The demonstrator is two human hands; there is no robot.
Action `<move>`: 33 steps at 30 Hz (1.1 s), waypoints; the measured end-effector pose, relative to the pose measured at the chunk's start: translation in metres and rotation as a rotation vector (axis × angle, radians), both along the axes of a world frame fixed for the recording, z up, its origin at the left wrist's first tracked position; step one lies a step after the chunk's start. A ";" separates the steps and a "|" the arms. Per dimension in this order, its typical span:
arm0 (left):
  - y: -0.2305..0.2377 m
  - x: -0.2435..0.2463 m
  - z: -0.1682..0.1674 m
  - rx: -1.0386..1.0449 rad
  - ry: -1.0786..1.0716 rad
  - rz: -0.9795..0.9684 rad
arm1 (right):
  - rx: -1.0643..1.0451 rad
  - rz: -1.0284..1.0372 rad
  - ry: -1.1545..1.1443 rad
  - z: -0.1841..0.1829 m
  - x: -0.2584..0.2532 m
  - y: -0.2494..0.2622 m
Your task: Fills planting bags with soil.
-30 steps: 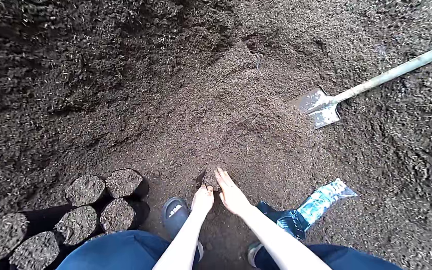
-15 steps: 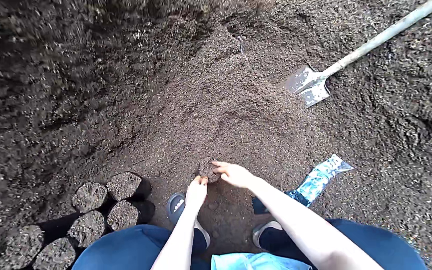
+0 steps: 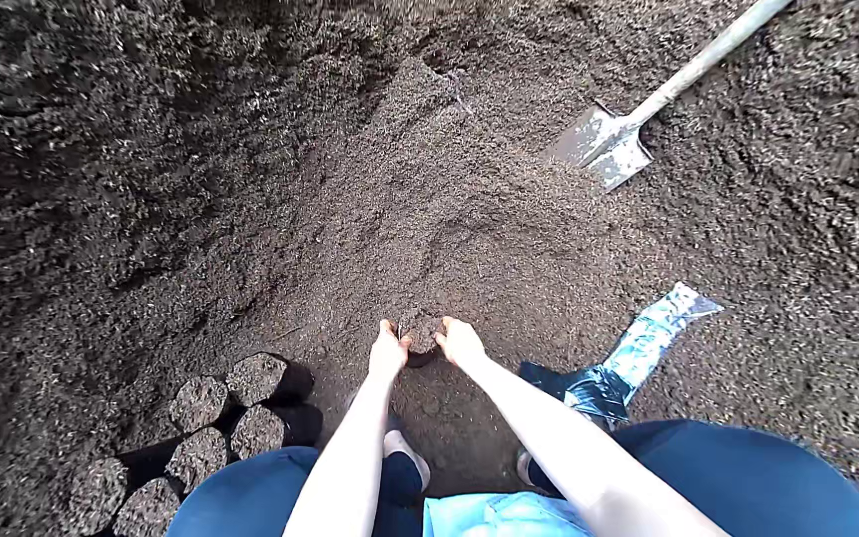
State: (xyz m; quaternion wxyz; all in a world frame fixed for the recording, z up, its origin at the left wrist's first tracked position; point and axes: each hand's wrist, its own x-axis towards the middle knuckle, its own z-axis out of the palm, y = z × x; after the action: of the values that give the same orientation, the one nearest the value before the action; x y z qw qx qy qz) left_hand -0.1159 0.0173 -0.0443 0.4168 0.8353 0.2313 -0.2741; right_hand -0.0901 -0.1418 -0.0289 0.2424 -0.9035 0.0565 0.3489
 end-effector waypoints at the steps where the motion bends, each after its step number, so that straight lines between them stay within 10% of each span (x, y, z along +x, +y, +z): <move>1: -0.003 -0.003 0.003 0.103 -0.057 -0.043 | -0.037 0.021 -0.046 0.004 -0.003 0.001; 6: -0.010 -0.026 -0.020 0.097 -0.585 -0.327 | 0.035 0.222 -0.242 0.014 -0.018 0.000; 12: 0.002 -0.023 -0.019 0.007 -0.712 -0.113 | 0.473 0.163 -0.140 0.006 0.013 -0.034; 18: 0.009 -0.021 -0.011 0.201 -0.437 -0.347 | 0.319 0.457 -0.271 0.011 0.021 -0.028; 21: 0.017 -0.022 -0.015 -0.066 -0.504 0.082 | 0.322 0.228 -0.186 0.011 0.040 -0.018; 27: -0.017 -0.035 0.008 -0.563 0.273 0.550 | 0.089 0.488 0.244 -0.002 0.075 0.017; 33: -0.044 -0.023 0.000 -0.684 0.138 0.888 | -0.031 0.633 0.085 0.007 0.065 0.018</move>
State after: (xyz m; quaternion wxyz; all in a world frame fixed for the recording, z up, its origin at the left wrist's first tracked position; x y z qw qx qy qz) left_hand -0.1390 -0.0262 -0.0442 0.7230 0.4554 0.4852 -0.1859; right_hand -0.0254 -0.1237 -0.0221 0.1052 -0.8645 -0.2120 0.4434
